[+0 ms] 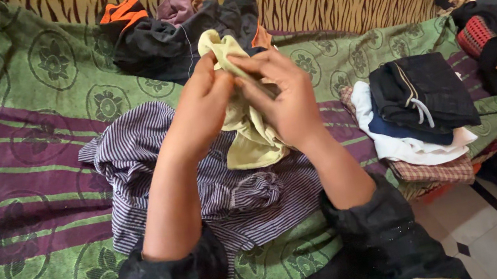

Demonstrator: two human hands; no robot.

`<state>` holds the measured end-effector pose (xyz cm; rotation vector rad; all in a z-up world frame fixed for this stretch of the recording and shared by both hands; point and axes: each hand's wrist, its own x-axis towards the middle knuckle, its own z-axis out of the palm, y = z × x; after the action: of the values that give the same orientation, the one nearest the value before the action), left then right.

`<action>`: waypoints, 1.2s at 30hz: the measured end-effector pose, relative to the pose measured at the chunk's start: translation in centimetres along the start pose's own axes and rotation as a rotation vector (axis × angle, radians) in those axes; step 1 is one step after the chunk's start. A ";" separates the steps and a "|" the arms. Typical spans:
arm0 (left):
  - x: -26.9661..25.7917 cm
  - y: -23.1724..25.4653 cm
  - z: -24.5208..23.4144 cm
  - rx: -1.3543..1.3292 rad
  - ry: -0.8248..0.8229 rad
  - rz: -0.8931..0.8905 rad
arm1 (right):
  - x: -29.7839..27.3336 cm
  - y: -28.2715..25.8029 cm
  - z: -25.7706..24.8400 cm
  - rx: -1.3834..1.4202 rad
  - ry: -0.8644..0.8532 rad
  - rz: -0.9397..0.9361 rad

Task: The person folds a variety of clothing items on a bed, including a green pouch, a black garment, a yellow shirt, and a pink shirt, smoothing each one out by hand and stacking them together.

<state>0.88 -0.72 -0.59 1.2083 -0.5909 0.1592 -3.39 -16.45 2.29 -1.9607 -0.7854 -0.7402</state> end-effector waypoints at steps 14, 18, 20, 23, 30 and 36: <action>0.1 -0.4 -0.7 0.334 -0.198 0.175 | 2.3 4.2 -4.5 0.626 -0.422 0.021; -0.8 1.6 0.6 0.479 -0.137 0.214 | 2.7 5.0 -5.4 0.374 -0.502 0.255; -0.7 2.4 0.5 0.443 -0.056 0.316 | 2.8 5.3 -5.7 0.114 -0.428 0.211; -0.7 2.8 0.8 0.558 -0.022 0.408 | 3.1 4.1 -5.9 -0.156 -0.244 -0.030; -1.0 3.8 2.1 0.839 0.072 0.401 | 4.7 2.4 -6.7 -0.546 0.171 -0.265; -0.8 4.4 4.0 0.639 0.075 0.563 | 8.3 5.0 -9.9 -0.792 0.611 -0.452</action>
<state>-3.04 -2.65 3.53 1.6092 -0.8370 0.9201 3.62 -25.26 10.31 -2.0132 -0.5893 -2.0518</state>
